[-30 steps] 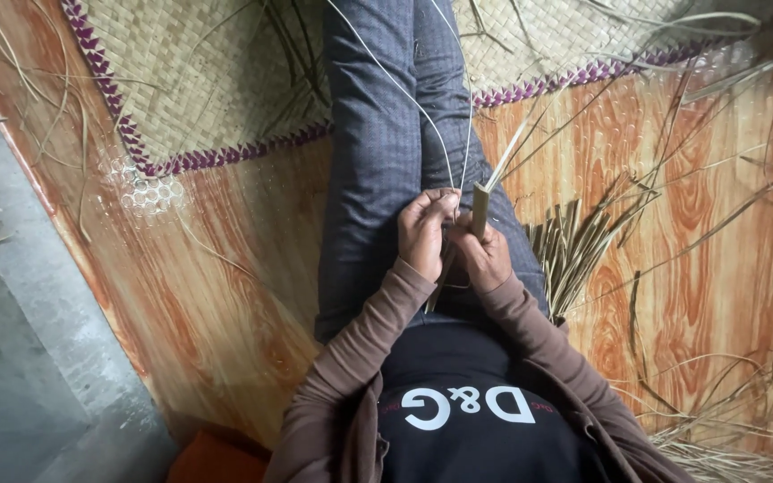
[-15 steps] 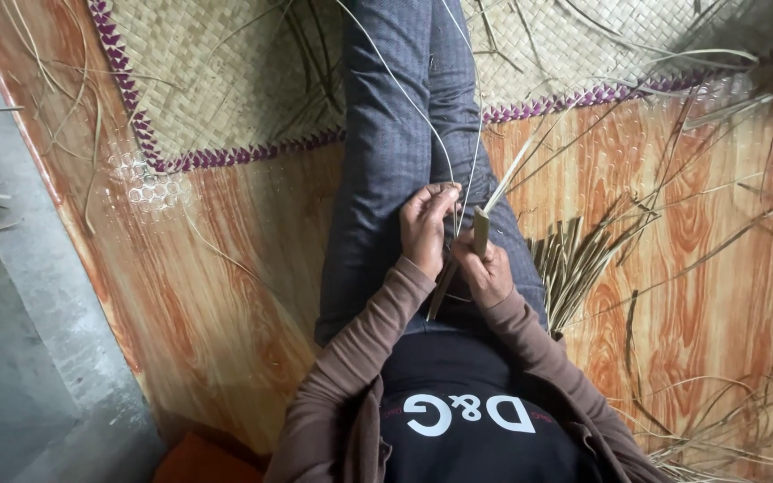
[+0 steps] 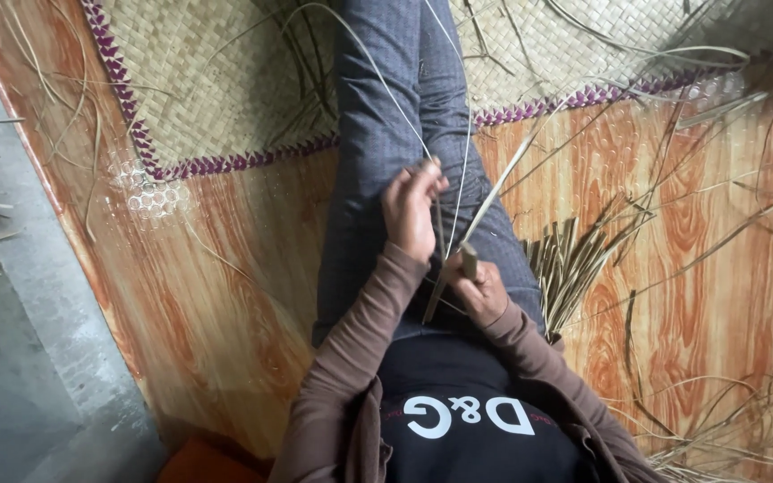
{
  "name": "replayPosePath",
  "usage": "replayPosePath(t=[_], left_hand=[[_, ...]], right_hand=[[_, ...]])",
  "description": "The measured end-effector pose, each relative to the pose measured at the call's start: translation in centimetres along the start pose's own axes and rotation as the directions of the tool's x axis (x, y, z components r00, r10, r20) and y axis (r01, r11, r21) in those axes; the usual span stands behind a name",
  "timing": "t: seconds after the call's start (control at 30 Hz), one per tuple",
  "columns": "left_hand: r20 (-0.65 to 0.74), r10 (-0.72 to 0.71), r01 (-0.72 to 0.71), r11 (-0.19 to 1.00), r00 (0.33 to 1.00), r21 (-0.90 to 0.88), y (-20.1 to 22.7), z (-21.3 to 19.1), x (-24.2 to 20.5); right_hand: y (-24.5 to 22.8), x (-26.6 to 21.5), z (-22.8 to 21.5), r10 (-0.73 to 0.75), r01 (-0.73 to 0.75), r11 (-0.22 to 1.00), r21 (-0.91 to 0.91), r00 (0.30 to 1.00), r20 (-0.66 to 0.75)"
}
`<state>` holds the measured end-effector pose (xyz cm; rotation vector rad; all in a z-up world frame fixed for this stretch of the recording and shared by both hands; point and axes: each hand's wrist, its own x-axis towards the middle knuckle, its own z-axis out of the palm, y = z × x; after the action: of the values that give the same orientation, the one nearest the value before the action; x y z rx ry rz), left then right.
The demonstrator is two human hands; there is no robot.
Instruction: The person is sitting on a floor mat, using a small wooden tool to strip and smooth long bamboo fibers for weaving.
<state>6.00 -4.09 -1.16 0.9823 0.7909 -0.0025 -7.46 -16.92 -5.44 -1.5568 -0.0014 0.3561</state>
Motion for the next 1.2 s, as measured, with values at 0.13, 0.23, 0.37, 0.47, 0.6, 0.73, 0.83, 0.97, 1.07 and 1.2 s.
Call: replayPosePath(t=[0.13,0.23,0.37,0.47,0.6,0.73,0.83,0.97,1.07,1.2], left_hand=[[0.005,0.332,-0.332,0.941,0.943,0.063,4.4,2.9,1.3],[0.260,0.585,-0.619,0.782,0.768,0.071,5.4,5.9,-0.3],[0.808,0.542,-0.944,0.326,0.229,0.049,4.2,10.2,-1.6],[0.865,0.341,-0.884,0.416,0.368,0.212,3.3,8.5,-0.7],[0.844,0.254,-0.840,0.420,0.473,0.344,2.2,2.8,-1.7],[0.670,0.002,-0.561,0.549,0.742,0.620,1.0,-1.2,-3.0],[0.558,-0.135,-0.365,0.629,0.819,0.687,-0.4,-2.6,-2.9],[0.524,-0.155,-0.331,0.620,0.837,0.712,-1.3,-2.9,-3.0],[0.579,-0.067,-0.485,0.473,0.812,0.736,-1.1,-2.6,-3.4],[0.629,0.000,-0.594,0.327,0.777,0.735,-4.1,-3.5,-3.2]], right_hand=[[-0.1,-0.3,0.7,0.013,-0.013,0.990,0.141,1.000,0.002],[0.0,-0.2,1.0,0.079,-0.045,0.957,0.287,0.991,-0.108],[-1.0,0.7,-0.1,0.268,-0.168,0.874,0.456,0.949,-0.165],[-4.5,2.1,-1.0,0.440,-0.215,0.775,0.595,0.858,-0.263],[-1.6,3.9,-1.5,0.428,-0.099,0.806,0.584,0.779,-0.459],[-3.0,4.8,-1.3,0.480,-0.090,0.744,0.662,0.761,-0.437],[-4.2,5.0,-0.7,0.469,-0.068,0.750,0.658,0.757,-0.456],[-3.9,5.0,-0.5,0.483,-0.062,0.737,0.673,0.745,-0.461],[-3.9,5.6,-0.5,0.480,-0.041,0.721,0.691,0.749,-0.457],[-7.1,6.7,-0.8,0.525,-0.082,0.700,0.709,0.733,-0.433]])
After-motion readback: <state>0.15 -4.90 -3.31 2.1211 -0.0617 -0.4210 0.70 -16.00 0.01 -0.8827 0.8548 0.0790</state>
